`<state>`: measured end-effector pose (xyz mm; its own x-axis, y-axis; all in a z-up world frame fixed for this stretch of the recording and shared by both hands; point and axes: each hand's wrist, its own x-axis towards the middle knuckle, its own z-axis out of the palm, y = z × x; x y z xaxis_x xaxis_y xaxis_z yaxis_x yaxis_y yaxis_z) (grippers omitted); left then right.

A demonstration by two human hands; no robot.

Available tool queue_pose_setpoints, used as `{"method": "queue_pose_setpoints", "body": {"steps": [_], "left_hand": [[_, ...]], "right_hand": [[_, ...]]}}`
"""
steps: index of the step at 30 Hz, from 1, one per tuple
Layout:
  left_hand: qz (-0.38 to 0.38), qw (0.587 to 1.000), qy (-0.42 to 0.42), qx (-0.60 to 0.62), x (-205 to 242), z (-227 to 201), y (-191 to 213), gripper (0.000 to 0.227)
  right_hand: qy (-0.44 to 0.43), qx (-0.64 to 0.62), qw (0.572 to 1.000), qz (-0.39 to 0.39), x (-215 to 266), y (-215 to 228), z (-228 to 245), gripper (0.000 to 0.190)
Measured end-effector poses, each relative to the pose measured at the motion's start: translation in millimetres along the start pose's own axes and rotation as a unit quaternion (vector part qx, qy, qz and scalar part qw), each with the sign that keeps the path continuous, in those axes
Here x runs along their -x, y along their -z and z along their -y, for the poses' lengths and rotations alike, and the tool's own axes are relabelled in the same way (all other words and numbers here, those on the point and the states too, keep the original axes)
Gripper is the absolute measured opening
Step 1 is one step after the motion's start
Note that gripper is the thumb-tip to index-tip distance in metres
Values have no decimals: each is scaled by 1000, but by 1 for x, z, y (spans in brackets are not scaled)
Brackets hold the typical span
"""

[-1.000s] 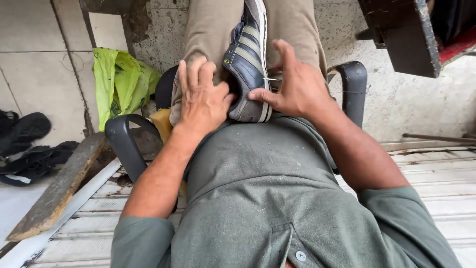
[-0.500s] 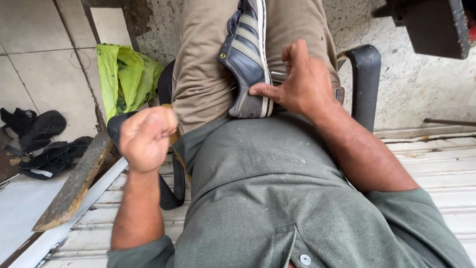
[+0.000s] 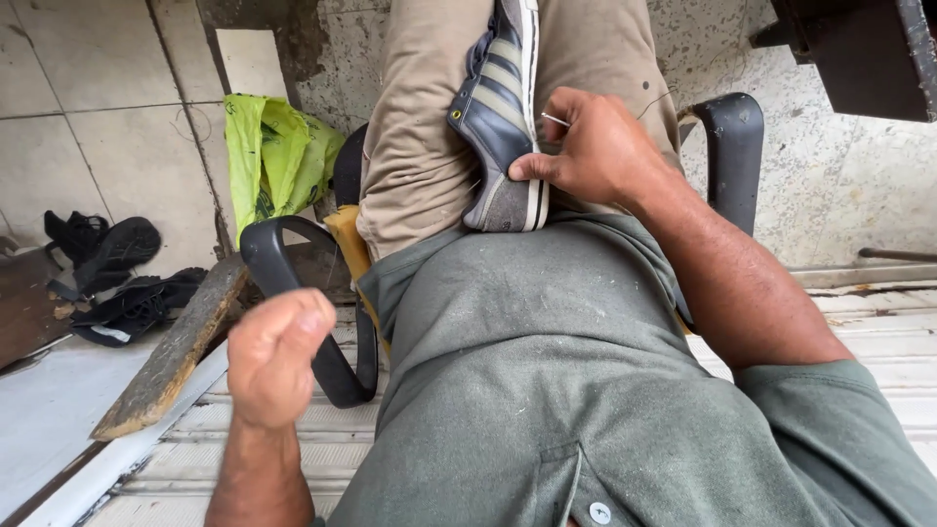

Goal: Hand-stitching a sneaker to repair the sole or upper using a stitching awl.

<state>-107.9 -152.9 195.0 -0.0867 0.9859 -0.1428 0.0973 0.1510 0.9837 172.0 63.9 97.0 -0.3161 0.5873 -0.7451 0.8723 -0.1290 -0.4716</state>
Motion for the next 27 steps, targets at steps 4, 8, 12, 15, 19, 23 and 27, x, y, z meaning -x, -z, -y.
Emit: {"method": "queue_pose_setpoints", "body": {"steps": [4, 8, 12, 15, 19, 23, 27], "left_hand": [[-100, 946, -76, -298, -21, 20, 16, 32], [-215, 971, 3, -105, -64, 56, -31, 47], [-33, 979, 159, 125, -126, 114, -106, 47], [39, 934, 350, -49, -167, 108, -135, 69], [57, 958, 270, -78, -181, 117, -129, 39], [63, 981, 181, -24, -186, 125, -124, 27], [32, 983, 180, 0, -177, 143, -131, 30]], "right_hand": [[18, 23, 993, -116, 32, 24, -6, 79], [126, -359, 909, -170, 71, 24, -67, 54], [157, -469, 855, -157, 74, -38, -131, 59], [128, -410, 897, -100, 82, -67, -165, 41], [187, -313, 925, -103, 83, -43, -159, 50], [258, -210, 934, -132, 71, -32, -146, 56], [291, -102, 929, -207, 64, -34, -128, 51]]}}
